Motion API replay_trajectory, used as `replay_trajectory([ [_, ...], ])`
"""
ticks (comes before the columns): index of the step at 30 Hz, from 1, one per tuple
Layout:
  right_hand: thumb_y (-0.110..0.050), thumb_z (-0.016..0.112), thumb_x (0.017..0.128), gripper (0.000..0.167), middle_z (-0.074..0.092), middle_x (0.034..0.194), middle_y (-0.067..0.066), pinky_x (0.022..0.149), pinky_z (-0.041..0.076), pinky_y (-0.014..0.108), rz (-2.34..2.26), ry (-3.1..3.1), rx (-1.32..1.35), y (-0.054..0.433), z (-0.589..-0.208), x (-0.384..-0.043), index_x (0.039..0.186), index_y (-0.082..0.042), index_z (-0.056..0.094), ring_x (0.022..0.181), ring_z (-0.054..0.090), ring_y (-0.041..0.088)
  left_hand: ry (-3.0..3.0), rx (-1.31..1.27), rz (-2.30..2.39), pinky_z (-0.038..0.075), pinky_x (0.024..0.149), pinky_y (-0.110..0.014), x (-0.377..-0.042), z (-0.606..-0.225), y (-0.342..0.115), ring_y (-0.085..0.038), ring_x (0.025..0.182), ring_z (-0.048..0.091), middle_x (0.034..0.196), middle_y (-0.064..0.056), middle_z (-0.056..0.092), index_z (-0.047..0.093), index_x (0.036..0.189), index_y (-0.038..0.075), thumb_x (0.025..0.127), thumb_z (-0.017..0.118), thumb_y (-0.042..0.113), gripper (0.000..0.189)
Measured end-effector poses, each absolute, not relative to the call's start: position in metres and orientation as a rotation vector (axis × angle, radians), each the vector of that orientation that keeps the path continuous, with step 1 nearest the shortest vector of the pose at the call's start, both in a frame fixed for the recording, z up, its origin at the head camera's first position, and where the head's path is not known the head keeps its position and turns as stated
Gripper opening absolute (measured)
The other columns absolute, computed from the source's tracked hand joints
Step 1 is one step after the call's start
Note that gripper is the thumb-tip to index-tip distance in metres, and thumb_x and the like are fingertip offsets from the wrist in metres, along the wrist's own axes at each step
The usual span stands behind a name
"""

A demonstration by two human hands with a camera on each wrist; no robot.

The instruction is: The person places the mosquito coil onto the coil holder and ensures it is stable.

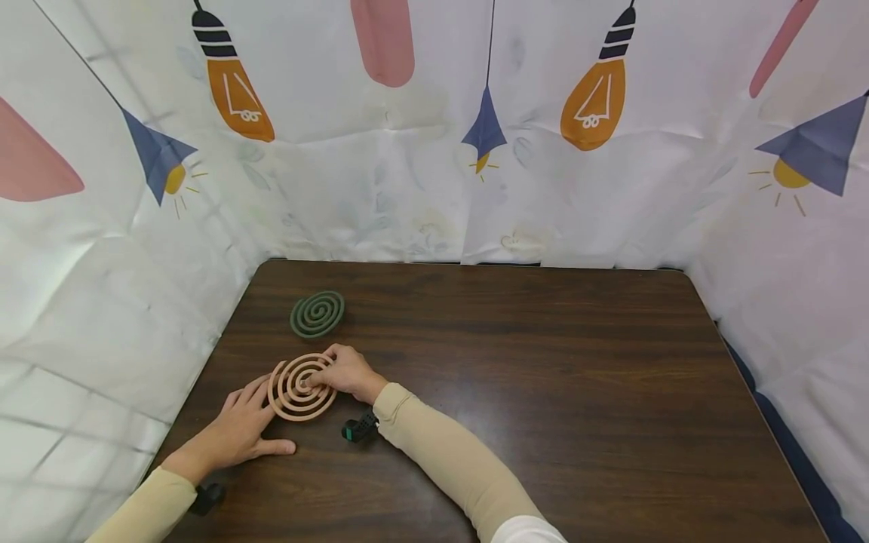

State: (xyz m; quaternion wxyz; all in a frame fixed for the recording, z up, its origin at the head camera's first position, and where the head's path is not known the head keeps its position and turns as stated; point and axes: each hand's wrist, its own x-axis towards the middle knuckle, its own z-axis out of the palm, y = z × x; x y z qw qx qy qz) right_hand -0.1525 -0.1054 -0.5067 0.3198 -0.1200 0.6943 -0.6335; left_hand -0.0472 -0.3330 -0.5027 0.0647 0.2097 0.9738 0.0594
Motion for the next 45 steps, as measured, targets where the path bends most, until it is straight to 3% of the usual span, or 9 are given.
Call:
replay_trajectory([
  [22, -0.005, 0.081, 0.087, 0.028, 0.066, 0.072, 0.008, 0.053, 0.046, 0.028, -1.642, 1.826, -0.265, -0.106, -0.502, -0.150, 0.107, -0.004, 0.062, 0.057, 0.059, 0.015, 2.927, 0.637, 0.168, 0.034, 0.099, -0.071, -0.045, -0.500, -0.335, -0.050, 0.140, 0.033, 0.154, -0.031, 0.034, 0.049, 0.154, 0.009, 0.082, 0.058, 0.082, 0.103],
  [35, 0.000, 0.075, 0.091, 0.028, 0.070, 0.080, 0.011, 0.058, 0.055, 0.027, -1.731, 1.614, -0.285, -0.102, -0.509, -0.155, 0.114, 0.000, 0.059, 0.064, 0.068, 0.015, 2.938, 0.657, 0.136, 0.037, 0.098, -0.069, -0.043, -0.495, -0.339, -0.047, 0.143, 0.032, 0.155, -0.024, 0.040, 0.052, 0.152, 0.011, 0.086, 0.059, 0.078, 0.094],
  [45, -0.004, 0.073, 0.094, 0.027, 0.069, 0.084, 0.011, 0.061, 0.057, 0.029, -1.726, 1.613, -0.272, -0.098, -0.509, -0.154, 0.116, 0.001, 0.059, 0.066, 0.067, 0.015, 2.949, 0.613, 0.126, 0.037, 0.097, -0.070, -0.035, -0.488, -0.345, -0.047, 0.144, 0.029, 0.159, -0.020, 0.034, 0.054, 0.150, 0.011, 0.087, 0.060, 0.075, 0.091],
])
